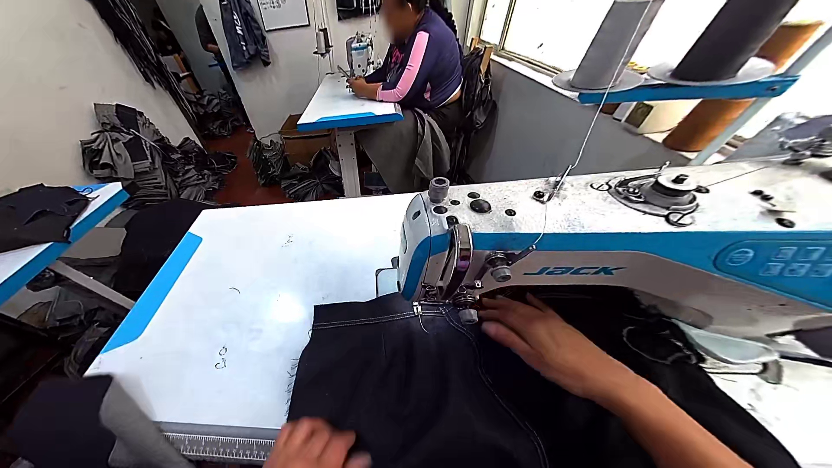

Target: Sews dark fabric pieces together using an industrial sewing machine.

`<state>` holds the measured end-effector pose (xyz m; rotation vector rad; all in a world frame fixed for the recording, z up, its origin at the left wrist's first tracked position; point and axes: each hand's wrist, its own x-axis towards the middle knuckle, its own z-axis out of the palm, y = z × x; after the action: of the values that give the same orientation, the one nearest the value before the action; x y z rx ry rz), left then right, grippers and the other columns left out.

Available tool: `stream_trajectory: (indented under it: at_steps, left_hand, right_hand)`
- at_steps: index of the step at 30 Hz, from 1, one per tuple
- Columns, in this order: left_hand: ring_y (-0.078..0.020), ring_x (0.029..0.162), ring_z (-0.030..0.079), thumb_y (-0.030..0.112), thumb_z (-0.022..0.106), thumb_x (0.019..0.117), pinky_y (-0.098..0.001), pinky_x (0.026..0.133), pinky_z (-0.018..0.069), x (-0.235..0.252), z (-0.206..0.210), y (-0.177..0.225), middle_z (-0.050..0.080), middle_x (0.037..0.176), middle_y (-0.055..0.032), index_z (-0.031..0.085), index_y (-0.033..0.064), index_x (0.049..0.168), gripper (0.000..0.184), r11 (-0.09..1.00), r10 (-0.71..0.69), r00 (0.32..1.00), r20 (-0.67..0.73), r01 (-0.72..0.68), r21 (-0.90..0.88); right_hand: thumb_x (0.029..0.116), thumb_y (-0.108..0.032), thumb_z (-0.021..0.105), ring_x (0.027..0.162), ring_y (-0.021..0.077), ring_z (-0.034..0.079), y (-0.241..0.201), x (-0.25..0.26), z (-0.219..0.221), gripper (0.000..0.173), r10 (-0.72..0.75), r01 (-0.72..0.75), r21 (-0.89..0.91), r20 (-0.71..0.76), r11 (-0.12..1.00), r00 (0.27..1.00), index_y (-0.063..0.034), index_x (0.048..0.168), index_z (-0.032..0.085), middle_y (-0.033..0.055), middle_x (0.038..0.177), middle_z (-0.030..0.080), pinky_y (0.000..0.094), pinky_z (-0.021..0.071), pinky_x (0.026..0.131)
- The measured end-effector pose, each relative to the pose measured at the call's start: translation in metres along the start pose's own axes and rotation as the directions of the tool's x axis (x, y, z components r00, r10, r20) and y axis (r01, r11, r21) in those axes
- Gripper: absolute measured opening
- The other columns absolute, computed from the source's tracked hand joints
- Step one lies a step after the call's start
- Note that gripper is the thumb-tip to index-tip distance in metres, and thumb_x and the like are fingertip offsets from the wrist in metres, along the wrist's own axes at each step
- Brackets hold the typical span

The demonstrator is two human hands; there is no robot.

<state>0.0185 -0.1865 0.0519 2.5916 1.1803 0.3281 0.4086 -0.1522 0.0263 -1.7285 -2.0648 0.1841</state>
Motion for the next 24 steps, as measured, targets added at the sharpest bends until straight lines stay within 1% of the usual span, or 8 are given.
stream_trajectory:
  at_steps: [3, 6, 8, 14, 17, 20, 22, 24]
  left_hand:
    - [-0.0325, 0.129, 0.061, 0.029, 0.049, 0.1061, -0.0514, 0.109, 0.0479, 0.094, 0.023, -0.031, 0.070, 0.128, -0.0127, 0.073, 0.0067, 0.122, 0.037, 0.995, 0.084, 0.968, -0.237, -0.096, -0.039]
    - [-0.0334, 0.157, 0.020, 0.060, 0.033, 0.1052, -0.0668, 0.122, 0.0098, 0.167, 0.049, -0.051, 0.031, 0.167, -0.0090, 0.038, 0.0132, 0.159, 0.071, 0.994, -0.018, 1.000, -0.016, 0.020, 0.107]
    - [-0.0313, 0.159, 0.012, 0.070, 0.024, 0.1017, -0.0694, 0.121, 0.0035, 0.184, 0.056, -0.050, 0.021, 0.171, -0.0070, 0.028, 0.0127, 0.163, 0.084, 0.983, -0.035, 0.999, 0.006, 0.033, 0.178]
    - [-0.0354, 0.154, 0.028, 0.069, 0.023, 0.1017, -0.0729, 0.119, 0.0128, 0.148, 0.068, -0.044, 0.036, 0.165, -0.0092, 0.040, 0.0097, 0.158, 0.083, 0.983, 0.010, 0.986, -0.165, 0.021, 0.183]
    - [-0.0357, 0.152, 0.032, 0.070, 0.022, 0.1013, -0.0734, 0.117, 0.0155, 0.144, 0.071, -0.043, 0.039, 0.163, -0.0091, 0.042, 0.0098, 0.157, 0.084, 0.980, 0.016, 0.980, -0.198, 0.024, 0.196]
    - [-0.0386, 0.148, 0.040, 0.068, 0.022, 0.1014, -0.0744, 0.115, 0.0195, 0.145, 0.073, -0.044, 0.047, 0.158, -0.0121, 0.049, 0.0072, 0.152, 0.084, 0.976, 0.045, 0.967, -0.252, 0.011, 0.215]
    - [-0.0406, 0.146, 0.042, 0.069, 0.022, 0.1016, -0.0749, 0.115, 0.0196, 0.145, 0.073, -0.044, 0.049, 0.156, -0.0140, 0.050, 0.0059, 0.151, 0.085, 0.977, 0.051, 0.966, -0.252, 0.004, 0.213]
    - [-0.0427, 0.145, 0.043, 0.068, 0.022, 0.1019, -0.0756, 0.114, 0.0202, 0.144, 0.071, -0.045, 0.049, 0.155, -0.0166, 0.050, 0.0040, 0.151, 0.085, 0.977, 0.062, 0.970, -0.236, -0.011, 0.211]
  right_hand:
    - [0.1083, -0.029, 0.043, 0.130, 0.0345, 0.059, -0.021, 0.007, 0.016, 0.045, 0.105, -0.079, 0.168, -0.152, 0.983, 0.983, 0.0024, 0.134, 0.062, 0.0202, 0.137, 0.063, 0.0547, 0.0459, 0.109]
    - [0.1026, -0.064, 0.035, 0.150, 0.0353, 0.039, 0.013, 0.004, 0.045, 0.083, 0.038, -0.054, -0.160, -0.103, 0.986, 0.994, 0.0026, 0.150, 0.048, 0.0209, 0.157, 0.046, 0.0595, 0.0261, 0.122]
    - [0.0971, -0.076, 0.029, 0.151, 0.0363, 0.036, 0.034, 0.003, 0.037, 0.097, 0.033, -0.046, -0.244, -0.058, 0.969, 0.998, 0.0018, 0.153, 0.044, 0.0213, 0.158, 0.044, 0.0609, 0.0227, 0.123]
    - [0.1079, -0.054, 0.026, 0.152, 0.0228, 0.036, 0.029, -0.018, 0.021, 0.069, 0.074, -0.063, 0.133, -0.082, 0.989, 0.994, -0.0057, 0.152, 0.049, 0.0084, 0.159, 0.047, 0.0534, 0.0212, 0.126]
    - [0.1097, -0.036, 0.034, 0.121, 0.0100, 0.064, 0.021, -0.022, 0.002, 0.052, 0.380, -0.220, 0.468, -0.281, 0.856, 0.881, -0.0008, 0.126, 0.068, 0.0074, 0.123, 0.072, 0.0374, 0.0491, 0.108]
    - [0.1079, -0.038, 0.040, 0.089, 0.0049, 0.065, 0.010, -0.019, -0.006, 0.046, 0.342, -0.204, 0.390, -0.326, 0.898, 0.881, -0.0056, 0.101, 0.071, 0.0004, 0.092, 0.069, 0.0307, 0.0547, 0.081]
    - [0.1077, -0.053, 0.034, 0.131, 0.0175, 0.059, -0.003, -0.020, 0.000, 0.062, 0.139, -0.109, 0.258, -0.101, 0.960, 0.985, -0.0081, 0.132, 0.068, 0.0051, 0.135, 0.068, 0.0487, 0.0421, 0.115]
    - [0.1037, -0.067, 0.020, 0.151, 0.0251, 0.039, -0.006, -0.020, 0.015, 0.082, -0.011, 0.007, 0.050, 0.086, 0.999, 0.996, -0.0089, 0.154, 0.047, 0.0093, 0.159, 0.047, 0.0624, 0.0204, 0.124]
